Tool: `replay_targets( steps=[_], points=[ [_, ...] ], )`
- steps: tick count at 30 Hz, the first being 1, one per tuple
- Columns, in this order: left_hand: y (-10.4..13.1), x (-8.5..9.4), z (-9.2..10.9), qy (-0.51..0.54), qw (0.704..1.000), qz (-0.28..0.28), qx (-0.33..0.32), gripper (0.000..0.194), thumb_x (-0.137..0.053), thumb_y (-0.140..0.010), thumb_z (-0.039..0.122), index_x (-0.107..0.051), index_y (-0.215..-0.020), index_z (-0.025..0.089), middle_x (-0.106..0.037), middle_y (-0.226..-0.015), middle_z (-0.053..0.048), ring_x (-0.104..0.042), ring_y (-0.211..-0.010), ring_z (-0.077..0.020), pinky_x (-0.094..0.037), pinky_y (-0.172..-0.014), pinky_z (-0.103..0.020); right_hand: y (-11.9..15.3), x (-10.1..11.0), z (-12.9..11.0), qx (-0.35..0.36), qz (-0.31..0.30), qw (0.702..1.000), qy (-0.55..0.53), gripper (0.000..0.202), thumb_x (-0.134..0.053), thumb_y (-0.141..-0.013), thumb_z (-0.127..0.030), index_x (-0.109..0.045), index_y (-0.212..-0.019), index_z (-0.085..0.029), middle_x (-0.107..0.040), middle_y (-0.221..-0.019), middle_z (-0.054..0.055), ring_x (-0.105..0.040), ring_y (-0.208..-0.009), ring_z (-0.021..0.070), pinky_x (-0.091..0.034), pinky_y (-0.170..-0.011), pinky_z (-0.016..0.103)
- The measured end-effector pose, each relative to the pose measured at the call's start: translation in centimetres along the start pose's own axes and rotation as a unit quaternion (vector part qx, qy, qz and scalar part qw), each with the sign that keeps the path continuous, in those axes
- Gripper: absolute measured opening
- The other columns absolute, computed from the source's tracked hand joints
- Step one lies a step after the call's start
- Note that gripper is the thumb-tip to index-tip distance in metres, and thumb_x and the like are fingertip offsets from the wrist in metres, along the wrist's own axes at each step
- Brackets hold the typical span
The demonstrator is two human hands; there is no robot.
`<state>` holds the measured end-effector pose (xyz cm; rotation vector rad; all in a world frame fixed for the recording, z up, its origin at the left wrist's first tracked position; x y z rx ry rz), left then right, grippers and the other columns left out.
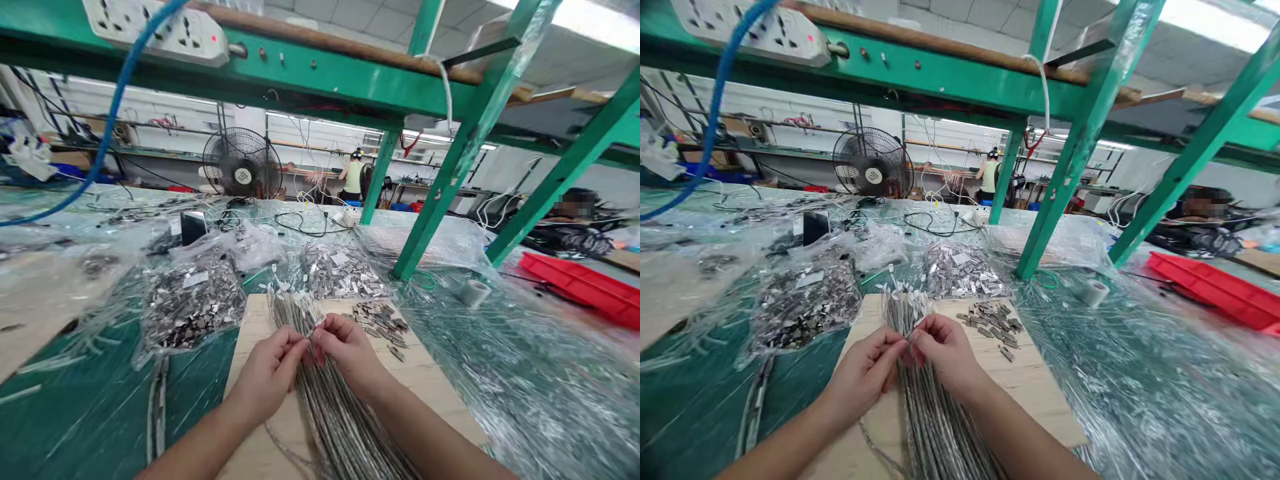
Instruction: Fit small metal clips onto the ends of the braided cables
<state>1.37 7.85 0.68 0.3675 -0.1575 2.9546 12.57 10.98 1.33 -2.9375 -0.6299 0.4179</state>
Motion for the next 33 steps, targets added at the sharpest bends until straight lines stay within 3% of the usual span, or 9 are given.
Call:
replay_targets(
  steps=[5, 10, 12, 14, 17, 21, 24, 28, 33],
  points=[
    [0.0, -0.4, 0.3, 0.009, 1.000, -0.015, -0.006, 0.034, -0.039, -0.095, 0.044, -0.055, -0.080, 0.019, -0.052, -0.051, 0.006, -0.043, -0.038, -0.0081, -0.033, -0.042, -0.019, 0.0, -0.1, -0.1, 0.009, -0.001, 1.000, 0.003, 0.016, -0.066, -0.084, -0.026, -0.056, -0.075, -0.017, -0.054, -0.056, -0.004, -0.050, -0.050, 0.0106, -0.038, -0.053, 0.024],
    [-0.1, 1.2, 0.8, -0.027, 0.998, 0.039, -0.031, 0.024, -0.050, -0.091, 0.039, -0.062, -0.082, 0.020, -0.064, -0.073, 0.001, -0.056, -0.067, -0.0137, -0.040, -0.062, -0.023, -0.1, 0.7, -0.4, 0.005, -0.014, 1.000, -0.003, 0.007, -0.062, -0.086, -0.024, -0.061, -0.090, -0.020, -0.061, -0.080, 0.001, -0.057, -0.068, 0.0141, -0.047, -0.064, 0.028],
    [-0.1, 1.6, 1.0, -0.063, 0.996, 0.053, -0.045, 0.021, -0.054, -0.090, 0.039, -0.065, -0.085, 0.022, -0.064, -0.074, 0.001, -0.056, -0.071, -0.0152, -0.038, -0.063, -0.024, -0.1, 1.1, -1.6, 0.038, -0.029, 0.995, 0.083, 0.021, -0.060, -0.085, -0.019, -0.060, -0.106, -0.023, -0.061, -0.100, 0.004, -0.058, -0.087, 0.0173, -0.047, -0.076, 0.031],
    [0.0, 1.6, 1.3, -0.103, 0.992, 0.043, -0.062, 0.021, -0.052, -0.090, 0.039, -0.066, -0.088, 0.023, -0.065, -0.076, 0.001, -0.057, -0.070, -0.0152, -0.037, -0.061, -0.024, 0.1, 1.0, -3.5, 0.113, -0.051, 0.969, 0.215, 0.034, -0.059, -0.082, -0.013, -0.058, -0.114, -0.023, -0.057, -0.113, 0.006, -0.054, -0.103, 0.0199, -0.044, -0.086, 0.033],
    [0.0, 1.1, 1.4, -0.138, 0.988, 0.003, -0.066, 0.023, -0.048, -0.092, 0.038, -0.065, -0.087, 0.023, -0.065, -0.074, 0.002, -0.057, -0.068, -0.0144, -0.036, -0.060, -0.023, 0.7, 0.3, -5.1, 0.195, -0.093, 0.908, 0.359, 0.027, -0.057, -0.081, -0.008, -0.060, -0.105, -0.021, -0.060, -0.101, 0.006, -0.055, -0.096, 0.0190, -0.044, -0.083, 0.032],
    [0.0, 0.7, 1.3, -0.165, 0.985, -0.034, -0.041, 0.027, -0.045, -0.093, 0.040, -0.064, -0.085, 0.022, -0.062, -0.072, 0.002, -0.055, -0.067, -0.0147, -0.033, -0.059, -0.024, 1.1, -0.4, -4.7, 0.200, -0.130, 0.866, 0.439, 0.014, -0.055, -0.083, -0.009, -0.060, -0.093, -0.018, -0.059, -0.084, 0.003, -0.054, -0.078, 0.0158, -0.043, -0.073, 0.029],
    [0.1, 0.2, 1.1, -0.156, 0.984, -0.081, -0.015, 0.031, -0.042, -0.093, 0.042, -0.061, -0.080, 0.021, -0.055, -0.066, 0.002, -0.048, -0.061, -0.0138, -0.028, -0.055, -0.024, 1.4, -1.0, -4.3, 0.197, -0.155, 0.848, 0.466, 0.012, -0.053, -0.083, -0.008, -0.059, -0.089, -0.017, -0.058, -0.082, 0.003, -0.054, -0.078, 0.0160, -0.042, -0.071, 0.028],
    [0.2, -0.1, 0.5, -0.096, 0.986, -0.134, 0.030, 0.041, -0.038, -0.093, 0.045, -0.047, -0.064, 0.018, -0.030, -0.059, 0.005, -0.030, -0.055, -0.0112, -0.022, -0.052, -0.025, 1.8, -1.8, -4.0, 0.178, -0.188, 0.836, 0.483, 0.014, -0.052, -0.080, -0.007, -0.057, -0.087, -0.017, -0.057, -0.080, 0.002, -0.053, -0.075, 0.0155, -0.041, -0.067, 0.027],
    [0.5, -0.1, 0.1, -0.052, 0.981, -0.176, 0.068, 0.039, -0.041, -0.092, 0.048, -0.050, -0.068, 0.018, -0.023, -0.056, 0.007, -0.021, -0.051, -0.0102, -0.018, -0.048, -0.025, 2.4, -2.5, -3.8, 0.169, -0.223, 0.827, 0.488, 0.014, -0.052, -0.080, -0.008, -0.058, -0.089, -0.017, -0.057, -0.079, 0.002, -0.053, -0.073, 0.0148, -0.039, -0.066, 0.027]
  ],
)
Point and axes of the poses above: each hand's wrist, its own y-axis away from the middle knuckle, its own x-axis out of the back of the hand, z = x × y, the point moved 8 cm from there along -y, towards the middle knuckle
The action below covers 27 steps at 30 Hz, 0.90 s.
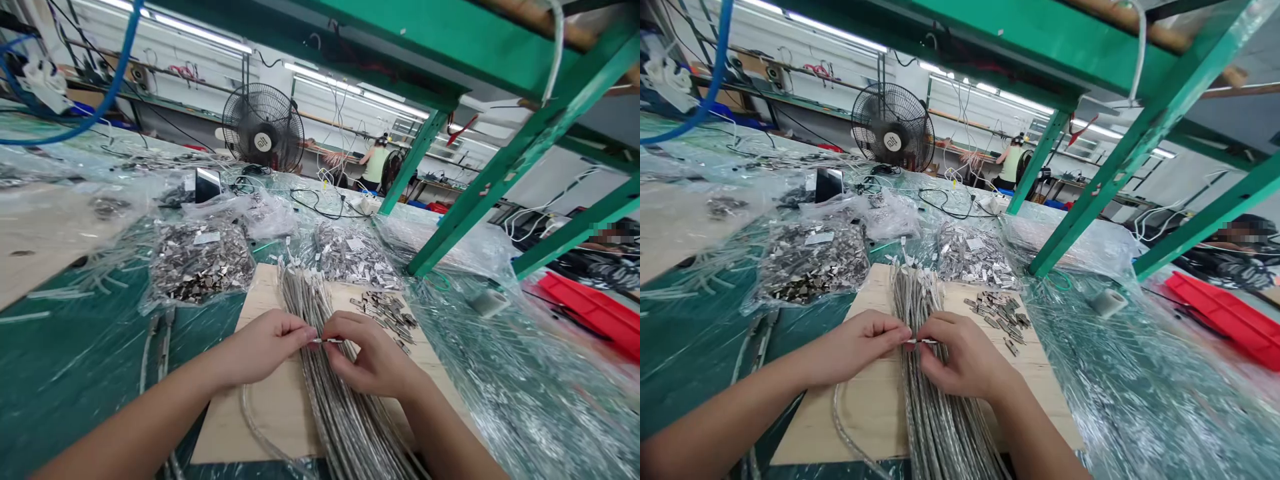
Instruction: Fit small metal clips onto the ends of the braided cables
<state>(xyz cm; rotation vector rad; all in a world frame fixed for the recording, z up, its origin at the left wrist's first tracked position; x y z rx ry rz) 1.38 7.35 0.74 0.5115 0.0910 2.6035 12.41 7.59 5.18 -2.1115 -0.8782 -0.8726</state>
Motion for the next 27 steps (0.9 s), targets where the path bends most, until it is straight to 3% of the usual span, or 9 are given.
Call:
replay_targets(
  steps=[7, 11, 14, 17, 19, 23, 25, 27],
  points=[
    [0.8, -1.6, -1.4, 0.184, 0.970, -0.116, 0.105, 0.042, -0.056, -0.080, 0.059, -0.060, -0.077, 0.018, -0.030, -0.053, 0.009, -0.014, -0.042, -0.0071, -0.009, -0.041, -0.025, -0.1, -0.8, -0.4, -0.016, -0.029, 0.999, -0.012, 0.013, -0.050, -0.079, -0.007, -0.058, -0.077, -0.017, -0.053, -0.069, -0.001, -0.048, -0.062, 0.0115, -0.035, -0.058, 0.024],
    [0.6, -1.6, -1.2, 0.195, 0.972, -0.100, 0.086, 0.037, -0.060, -0.079, 0.052, -0.062, -0.073, 0.016, -0.045, -0.053, 0.006, -0.023, -0.043, -0.0071, -0.012, -0.043, -0.024, -0.3, -0.6, 0.1, -0.067, -0.004, 0.997, -0.027, 0.015, -0.050, -0.076, -0.006, -0.059, -0.073, -0.017, -0.053, -0.066, -0.002, -0.047, -0.061, 0.0107, -0.034, -0.056, 0.022],
    [0.3, -1.0, -0.5, 0.120, 0.991, -0.048, 0.045, 0.033, -0.055, -0.083, 0.044, -0.066, -0.072, 0.016, -0.060, -0.059, 0.001, -0.032, -0.048, -0.0090, -0.020, -0.047, -0.023, -0.3, -0.4, 0.7, -0.108, 0.020, 0.993, -0.043, 0.013, -0.051, -0.074, -0.007, -0.059, -0.069, -0.017, -0.050, -0.061, -0.004, -0.045, -0.058, 0.0101, -0.032, -0.053, 0.021],
    [0.1, -0.4, 0.5, -0.002, 1.000, 0.014, -0.025, 0.035, -0.046, -0.089, 0.036, -0.068, -0.069, 0.017, -0.065, -0.066, -0.001, -0.046, -0.057, -0.0123, -0.028, -0.054, -0.024, -0.2, -0.3, 1.8, -0.155, 0.041, 0.985, -0.067, 0.012, -0.052, -0.074, -0.010, -0.058, -0.066, -0.017, -0.046, -0.057, -0.005, -0.040, -0.054, 0.0096, -0.028, -0.049, 0.021],
    [0.2, -0.1, 1.2, -0.107, 0.990, 0.055, -0.077, 0.036, -0.043, -0.092, 0.032, -0.067, -0.069, 0.018, -0.063, -0.065, -0.001, -0.051, -0.061, -0.0141, -0.030, -0.057, -0.024, -0.1, -0.5, 2.7, -0.191, 0.049, 0.974, -0.110, 0.011, -0.051, -0.073, -0.011, -0.057, -0.065, -0.017, -0.044, -0.056, -0.005, -0.037, -0.053, 0.0094, -0.026, -0.048, 0.021],
    [0.8, -0.4, 2.5, -0.307, 0.932, 0.093, -0.171, 0.037, -0.034, -0.098, 0.032, -0.066, -0.084, 0.019, -0.063, -0.072, -0.004, -0.056, -0.068, -0.0180, -0.032, -0.062, -0.026, 0.2, -1.1, 4.3, -0.243, 0.057, 0.943, -0.222, 0.010, -0.051, -0.071, -0.012, -0.056, -0.063, -0.016, -0.044, -0.055, -0.005, -0.035, -0.051, 0.0083, -0.027, -0.047, 0.021],
    [0.9, -0.5, 2.7, -0.328, 0.923, 0.090, -0.179, 0.037, -0.031, -0.099, 0.033, -0.064, -0.091, 0.020, -0.065, -0.077, -0.005, -0.059, -0.073, -0.0197, -0.034, -0.064, -0.027, 0.3, -1.4, 4.9, -0.256, 0.049, 0.932, -0.251, 0.011, -0.051, -0.072, -0.012, -0.057, -0.064, -0.016, -0.047, -0.055, -0.005, -0.036, -0.047, 0.0073, -0.027, -0.045, 0.020],
    [0.8, -0.2, 2.4, -0.297, 0.938, 0.092, -0.155, 0.036, -0.031, -0.099, 0.034, -0.063, -0.088, 0.021, -0.063, -0.075, -0.004, -0.058, -0.070, -0.0186, -0.033, -0.061, -0.026, 0.5, -1.8, 5.3, -0.264, 0.035, 0.925, -0.271, 0.010, -0.052, -0.077, -0.016, -0.057, -0.069, -0.017, -0.049, -0.057, -0.005, -0.039, -0.044, 0.0068, -0.029, -0.043, 0.020]
  ],
)
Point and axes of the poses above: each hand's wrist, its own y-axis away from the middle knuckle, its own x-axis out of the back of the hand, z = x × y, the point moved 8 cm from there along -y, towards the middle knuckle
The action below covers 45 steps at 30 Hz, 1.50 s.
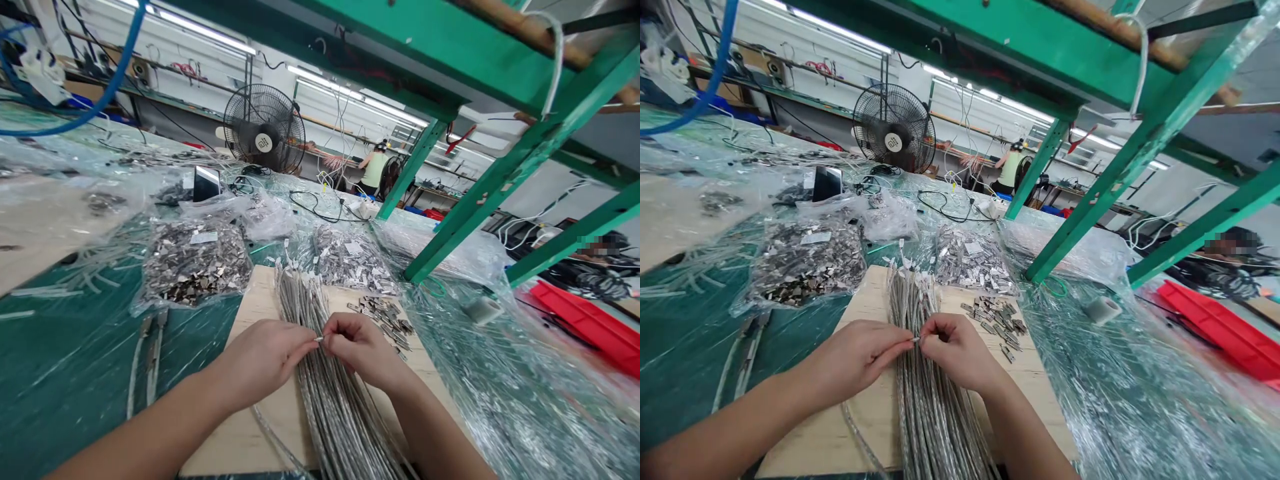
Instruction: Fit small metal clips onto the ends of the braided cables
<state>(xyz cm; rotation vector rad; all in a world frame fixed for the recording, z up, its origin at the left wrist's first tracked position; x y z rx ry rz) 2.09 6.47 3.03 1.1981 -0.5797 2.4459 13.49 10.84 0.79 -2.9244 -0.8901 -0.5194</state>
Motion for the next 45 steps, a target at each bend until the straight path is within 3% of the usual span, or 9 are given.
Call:
replay_targets(
  steps=[5, 9, 15, 24, 28, 33, 36, 40, 45],
  points=[
    [-0.2, 0.1, -1.3, 0.091, 0.993, 0.026, 0.077, 0.038, -0.031, -0.098, 0.038, -0.055, -0.075, 0.020, -0.059, -0.068, 0.000, -0.054, -0.065, -0.0162, -0.032, -0.058, -0.024, 0.1, 0.1, -0.4, 0.009, 0.005, 0.998, -0.058, 0.011, -0.061, -0.083, -0.027, -0.059, -0.087, -0.017, -0.057, -0.057, -0.003, -0.052, -0.046, 0.0109, -0.040, -0.046, 0.022],
    [-0.1, 0.0, -1.5, 0.110, 0.989, 0.015, 0.095, 0.038, -0.032, -0.097, 0.039, -0.055, -0.074, 0.020, -0.057, -0.066, 0.001, -0.053, -0.064, -0.0158, -0.032, -0.058, -0.024, 0.0, 0.1, -0.8, 0.018, 0.018, 0.997, -0.077, 0.015, -0.065, -0.082, -0.030, -0.060, -0.083, -0.016, -0.058, -0.057, -0.003, -0.053, -0.047, 0.0108, -0.042, -0.047, 0.022],
    [0.4, -0.1, -1.0, 0.196, 0.970, -0.036, 0.140, 0.038, -0.036, -0.096, 0.043, -0.048, -0.127, 0.025, -0.064, -0.075, 0.000, -0.056, -0.066, -0.0177, -0.037, -0.058, -0.024, -0.1, -0.7, -0.3, -0.001, -0.048, 0.991, -0.127, 0.022, -0.063, -0.084, -0.037, -0.057, -0.079, -0.017, -0.057, -0.064, -0.003, -0.051, -0.044, 0.0084, -0.041, -0.041, 0.020],
    [-0.4, -0.9, -0.2, 0.307, 0.947, -0.053, 0.077, 0.031, -0.039, -0.095, 0.035, -0.068, -0.102, 0.026, -0.067, -0.099, -0.002, -0.058, -0.092, -0.0194, -0.040, -0.085, -0.026, -0.4, -0.5, 1.5, -0.096, -0.026, 0.983, -0.156, 0.032, -0.076, -0.070, -0.041, -0.060, -0.069, -0.014, -0.062, -0.059, 0.000, -0.054, -0.042, 0.0081, -0.044, -0.037, 0.017],
    [-0.2, -1.9, -0.5, 0.346, 0.926, -0.094, 0.121, 0.029, -0.042, -0.092, 0.038, -0.067, -0.091, 0.022, -0.065, -0.085, -0.001, -0.053, -0.071, -0.0162, -0.040, -0.066, -0.023, -0.1, -0.7, 2.0, -0.121, -0.069, 0.973, -0.185, 0.029, -0.077, -0.068, -0.037, -0.062, -0.067, -0.012, -0.063, -0.058, 0.000, -0.054, -0.039, 0.0074, -0.042, -0.032, 0.015],
    [-0.3, -2.2, -1.3, 0.288, 0.943, -0.082, 0.147, 0.033, -0.040, -0.091, 0.042, -0.059, -0.074, 0.020, -0.055, -0.067, 0.001, -0.048, -0.065, -0.0157, -0.035, -0.060, -0.023, 0.1, -1.2, 2.0, -0.130, -0.106, 0.969, -0.182, 0.030, -0.075, -0.070, -0.039, -0.061, -0.067, -0.013, -0.061, -0.059, -0.001, -0.051, -0.040, 0.0061, -0.040, -0.033, 0.014],
    [-0.2, -1.9, -2.2, 0.231, 0.955, -0.067, 0.176, 0.037, -0.040, -0.090, 0.045, -0.054, -0.066, 0.020, -0.051, -0.061, 0.002, -0.046, -0.060, -0.0155, -0.032, -0.057, -0.023, -0.4, 1.1, 1.4, -0.083, -0.043, 0.992, -0.088, 0.031, -0.065, -0.079, -0.045, -0.061, -0.081, -0.015, -0.065, -0.069, 0.002, -0.057, -0.047, 0.0092, -0.043, -0.038, 0.018],
    [0.0, -0.6, -3.5, 0.184, 0.960, -0.005, 0.213, 0.045, -0.037, -0.090, 0.053, -0.055, -0.065, 0.020, -0.048, -0.057, 0.003, -0.040, -0.053, -0.0141, -0.027, -0.052, -0.023, -0.3, 8.6, 0.8, -0.017, 0.196, 0.971, 0.137, 0.029, -0.046, -0.090, -0.039, -0.061, -0.096, -0.014, -0.067, -0.080, 0.007, -0.061, -0.062, 0.0148, -0.047, -0.053, 0.025],
    [-0.2, -0.2, -4.0, 0.273, 0.939, 0.049, 0.202, 0.045, -0.038, -0.090, 0.055, -0.057, -0.071, 0.019, -0.054, -0.061, 0.002, -0.038, -0.054, -0.0125, -0.027, -0.053, -0.023, -0.3, 11.7, 1.9, -0.006, 0.236, 0.932, 0.274, 0.016, -0.055, -0.082, -0.023, -0.069, -0.078, -0.016, -0.066, -0.070, 0.006, -0.057, -0.064, 0.0188, -0.041, -0.062, 0.030]
  ],
)
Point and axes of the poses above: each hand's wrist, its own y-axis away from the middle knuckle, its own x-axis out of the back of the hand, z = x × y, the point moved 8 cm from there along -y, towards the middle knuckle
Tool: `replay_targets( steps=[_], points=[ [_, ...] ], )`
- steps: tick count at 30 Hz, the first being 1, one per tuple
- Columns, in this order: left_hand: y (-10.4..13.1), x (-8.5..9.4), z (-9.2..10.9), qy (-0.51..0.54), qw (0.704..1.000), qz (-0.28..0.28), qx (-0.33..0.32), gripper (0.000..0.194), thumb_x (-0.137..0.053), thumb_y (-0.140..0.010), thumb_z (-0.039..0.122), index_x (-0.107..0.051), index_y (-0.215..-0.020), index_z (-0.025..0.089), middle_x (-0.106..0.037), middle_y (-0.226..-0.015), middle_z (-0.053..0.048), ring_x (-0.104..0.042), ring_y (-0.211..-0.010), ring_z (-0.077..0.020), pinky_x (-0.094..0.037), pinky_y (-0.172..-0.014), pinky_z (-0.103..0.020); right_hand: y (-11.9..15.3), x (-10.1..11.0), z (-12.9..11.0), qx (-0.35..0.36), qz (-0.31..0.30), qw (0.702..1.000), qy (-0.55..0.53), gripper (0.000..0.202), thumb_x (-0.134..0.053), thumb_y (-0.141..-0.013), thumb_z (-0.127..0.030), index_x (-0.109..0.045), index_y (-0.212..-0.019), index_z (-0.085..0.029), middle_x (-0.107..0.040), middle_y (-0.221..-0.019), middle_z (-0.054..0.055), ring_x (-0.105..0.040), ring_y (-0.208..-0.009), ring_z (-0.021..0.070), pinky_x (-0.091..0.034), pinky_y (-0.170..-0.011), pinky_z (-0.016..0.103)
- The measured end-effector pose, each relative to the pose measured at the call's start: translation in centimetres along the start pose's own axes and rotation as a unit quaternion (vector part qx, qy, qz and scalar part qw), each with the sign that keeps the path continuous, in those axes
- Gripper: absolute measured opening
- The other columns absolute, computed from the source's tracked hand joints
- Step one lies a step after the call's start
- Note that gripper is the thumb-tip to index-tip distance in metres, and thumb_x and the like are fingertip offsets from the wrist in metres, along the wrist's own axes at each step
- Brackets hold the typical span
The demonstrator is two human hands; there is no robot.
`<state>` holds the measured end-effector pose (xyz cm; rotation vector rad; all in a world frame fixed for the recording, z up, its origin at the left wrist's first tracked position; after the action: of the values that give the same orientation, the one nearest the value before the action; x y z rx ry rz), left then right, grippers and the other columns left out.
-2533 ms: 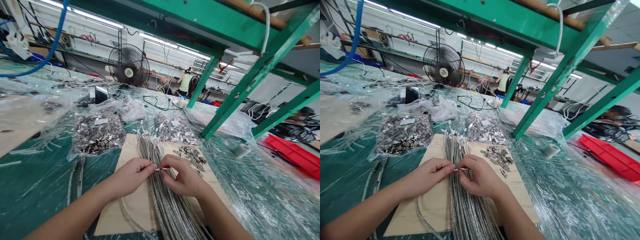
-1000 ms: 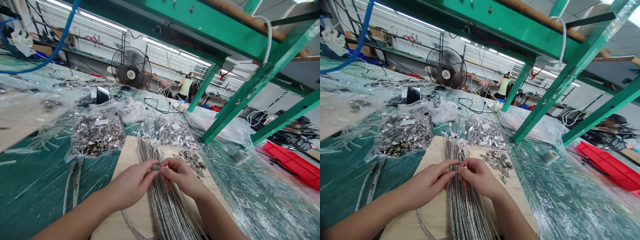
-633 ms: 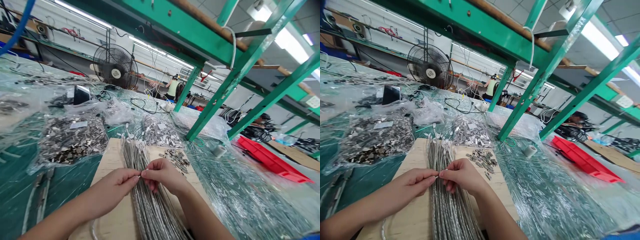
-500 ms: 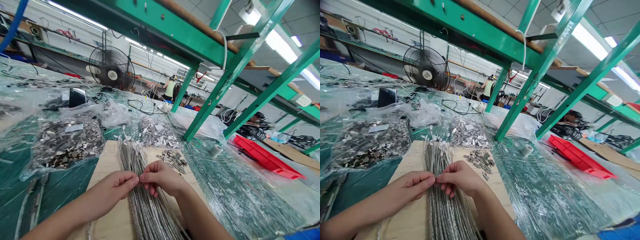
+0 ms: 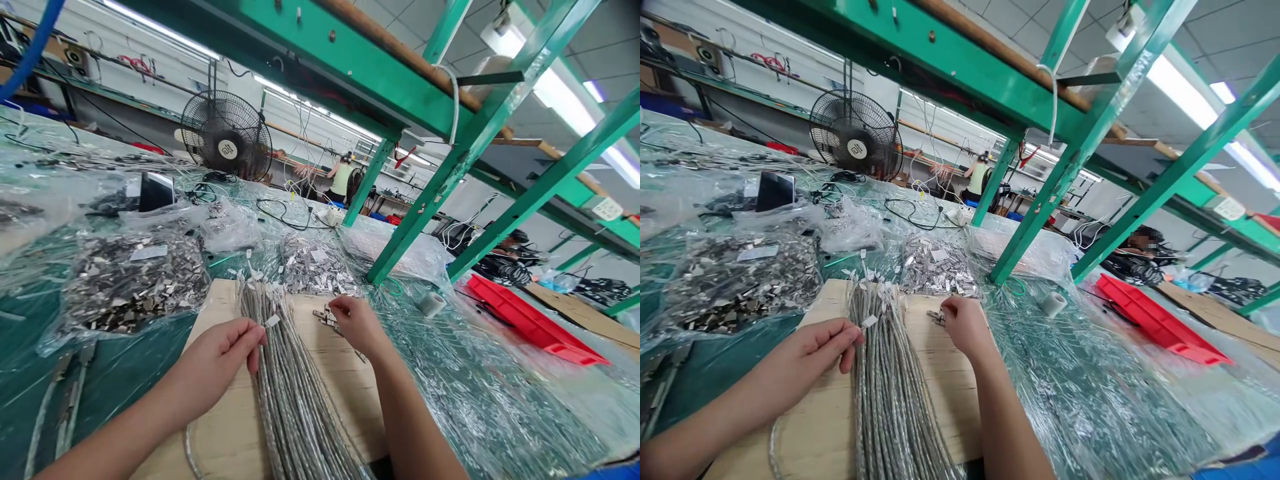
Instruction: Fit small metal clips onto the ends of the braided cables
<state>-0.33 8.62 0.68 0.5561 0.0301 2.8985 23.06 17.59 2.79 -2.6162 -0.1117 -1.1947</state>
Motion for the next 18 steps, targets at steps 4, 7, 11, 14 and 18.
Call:
replay_targets(
  steps=[4, 7, 11, 14, 18],
  points=[
    [-0.2, -0.4, -0.6, 0.121, 0.992, -0.011, 0.041, 0.050, -0.038, -0.087, 0.062, -0.060, -0.083, 0.017, -0.051, -0.056, 0.003, -0.028, -0.045, -0.0097, -0.021, -0.046, -0.022, 0.1, -1.7, 0.1, 0.033, -0.003, 0.998, 0.050, 0.017, -0.059, -0.081, -0.022, -0.072, -0.090, -0.017, -0.066, -0.082, 0.008, -0.058, -0.076, 0.0211, -0.041, -0.072, 0.032],
    [-0.2, -0.1, -1.0, 0.158, 0.985, 0.007, 0.074, 0.054, -0.042, -0.082, 0.066, -0.060, -0.093, 0.016, -0.044, -0.051, 0.006, -0.027, -0.042, -0.0092, -0.020, -0.043, -0.022, -0.1, -3.0, -0.1, 0.048, 0.003, 0.997, 0.061, 0.018, -0.060, -0.081, -0.021, -0.073, -0.093, -0.017, -0.064, -0.086, 0.009, -0.057, -0.084, 0.0225, -0.040, -0.080, 0.033],
    [-0.2, -0.1, -1.2, 0.192, 0.977, 0.002, 0.090, 0.060, -0.045, -0.077, 0.069, -0.059, -0.100, 0.016, -0.037, -0.049, 0.008, -0.021, -0.041, -0.0087, -0.016, -0.041, -0.021, -0.5, -3.9, -0.3, 0.059, 0.005, 0.997, 0.045, 0.012, -0.059, -0.079, -0.016, -0.071, -0.078, -0.016, -0.061, -0.083, 0.009, -0.055, -0.085, 0.0231, -0.040, -0.082, 0.035],
    [-0.1, -0.4, -1.1, 0.213, 0.972, -0.021, 0.092, 0.056, -0.047, -0.078, 0.069, -0.059, -0.095, 0.017, -0.032, -0.051, 0.009, -0.016, -0.044, -0.0087, -0.013, -0.043, -0.022, -0.5, -4.0, -0.4, 0.051, 0.014, 0.998, 0.014, 0.010, -0.058, -0.077, -0.014, -0.067, -0.080, -0.016, -0.060, -0.081, 0.007, -0.054, -0.081, 0.0225, -0.041, -0.077, 0.035],
    [0.2, -0.5, -0.5, 0.165, 0.983, -0.035, 0.075, 0.050, -0.047, -0.082, 0.065, -0.061, -0.085, 0.018, -0.027, -0.054, 0.008, -0.017, -0.049, -0.0098, -0.015, -0.047, -0.023, 0.6, -4.1, -2.1, 0.037, 0.012, 0.996, -0.074, 0.027, -0.053, -0.086, -0.025, -0.062, -0.110, -0.015, -0.063, -0.085, 0.006, -0.055, -0.069, 0.0187, -0.044, -0.065, 0.031]
  ],
)
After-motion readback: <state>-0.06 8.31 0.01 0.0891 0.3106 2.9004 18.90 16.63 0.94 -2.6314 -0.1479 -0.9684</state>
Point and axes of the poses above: each hand's wrist, its own y-axis away from the middle knuckle, its own x-axis out of the back of the hand, z = x × y, the point moved 8 cm from there along -y, towards the middle knuckle
